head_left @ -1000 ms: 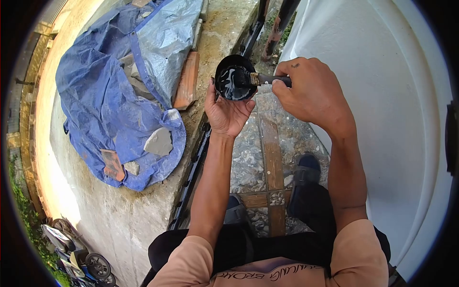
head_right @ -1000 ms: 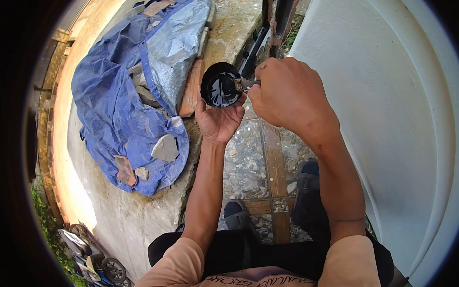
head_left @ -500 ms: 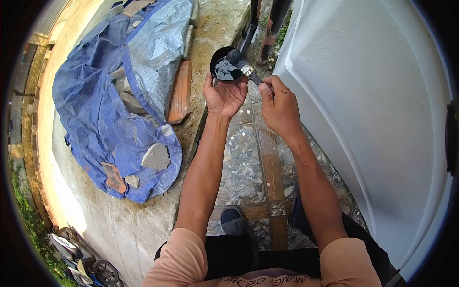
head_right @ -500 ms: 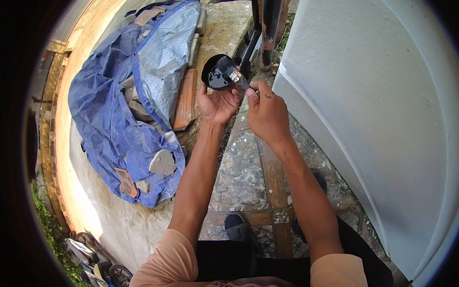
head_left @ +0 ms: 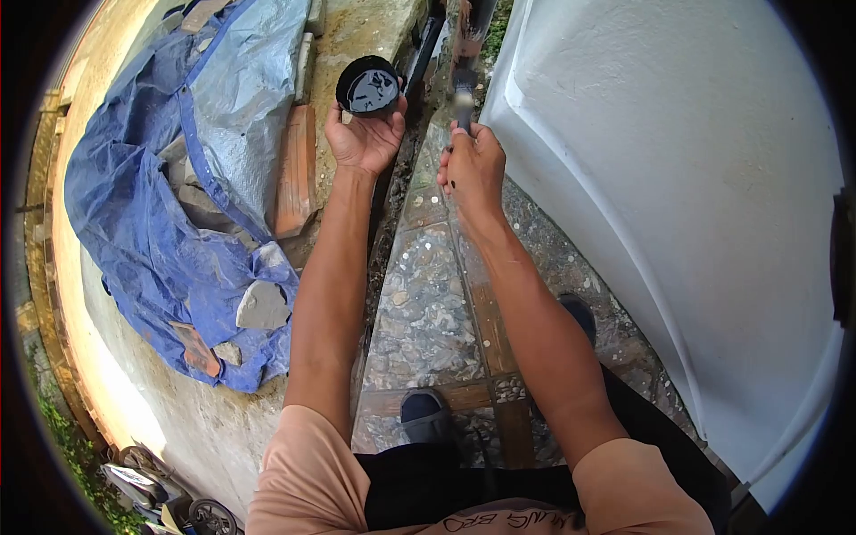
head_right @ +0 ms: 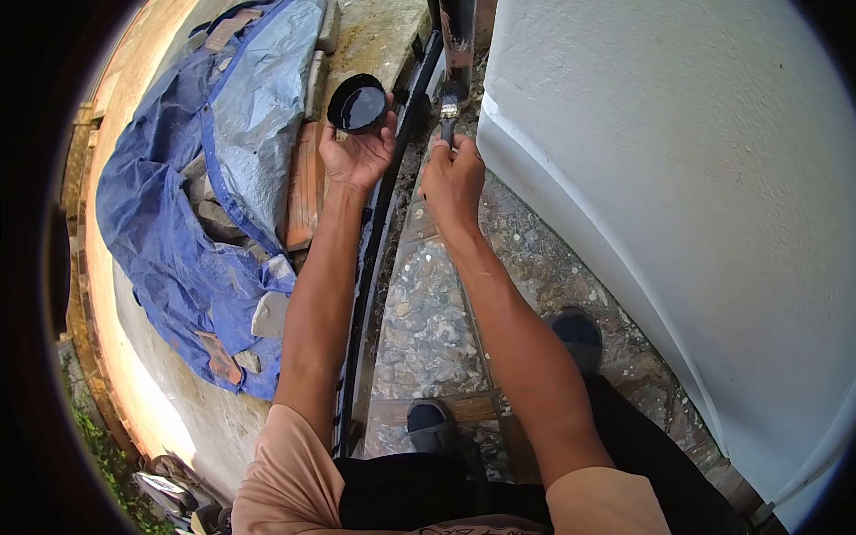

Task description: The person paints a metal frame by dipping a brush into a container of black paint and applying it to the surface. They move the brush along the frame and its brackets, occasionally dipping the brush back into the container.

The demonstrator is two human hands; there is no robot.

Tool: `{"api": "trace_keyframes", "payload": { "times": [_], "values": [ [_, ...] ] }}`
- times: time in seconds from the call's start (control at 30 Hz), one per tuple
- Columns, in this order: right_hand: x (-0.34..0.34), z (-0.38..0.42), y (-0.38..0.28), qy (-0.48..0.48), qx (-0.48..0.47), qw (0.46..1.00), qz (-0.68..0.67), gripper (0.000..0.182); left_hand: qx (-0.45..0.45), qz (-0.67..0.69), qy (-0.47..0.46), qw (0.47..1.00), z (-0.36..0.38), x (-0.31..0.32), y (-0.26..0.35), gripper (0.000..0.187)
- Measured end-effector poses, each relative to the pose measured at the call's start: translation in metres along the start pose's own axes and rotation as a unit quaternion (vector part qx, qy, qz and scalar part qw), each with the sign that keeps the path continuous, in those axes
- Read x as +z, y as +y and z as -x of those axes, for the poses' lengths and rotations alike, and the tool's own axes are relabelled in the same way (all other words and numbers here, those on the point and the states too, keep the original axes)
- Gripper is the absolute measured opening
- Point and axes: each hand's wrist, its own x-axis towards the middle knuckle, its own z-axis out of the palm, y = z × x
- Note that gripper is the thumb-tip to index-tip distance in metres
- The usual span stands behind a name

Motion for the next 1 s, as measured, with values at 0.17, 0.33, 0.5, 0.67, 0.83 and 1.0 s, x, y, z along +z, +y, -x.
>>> {"api": "trace_keyframes", "payload": {
  "times": [0.17,0.33,0.5,0.67,0.83,1.0],
  "values": [
    [0.022,-0.038,-0.006,0.064,0.039,0.997,0.031,0.023,0.010,-0.007,0.004,1.000,0.024,0.002,0.018,0.066],
    [0.050,-0.071,-0.002,0.183,-0.193,0.956,0.120,0.023,0.018,-0.044,-0.002,0.999,0.035,0.012,0.027,0.066],
    [0.043,-0.064,0.023,0.196,-0.163,0.961,0.104,0.021,0.013,-0.065,0.002,0.998,0.046,0.021,0.033,0.066],
    [0.049,-0.067,-0.012,0.143,-0.063,0.981,0.112,0.030,0.020,-0.077,0.001,0.997,0.060,0.019,0.043,0.064],
    [0.051,-0.011,-0.054,0.130,-0.194,0.965,0.121,0.030,0.017,-0.078,0.005,0.997,0.065,0.018,0.050,0.063],
    [0.043,-0.045,0.020,0.170,-0.017,0.985,0.040,0.026,0.014,-0.080,-0.002,0.997,0.067,0.019,0.050,0.063]
  ]
}}
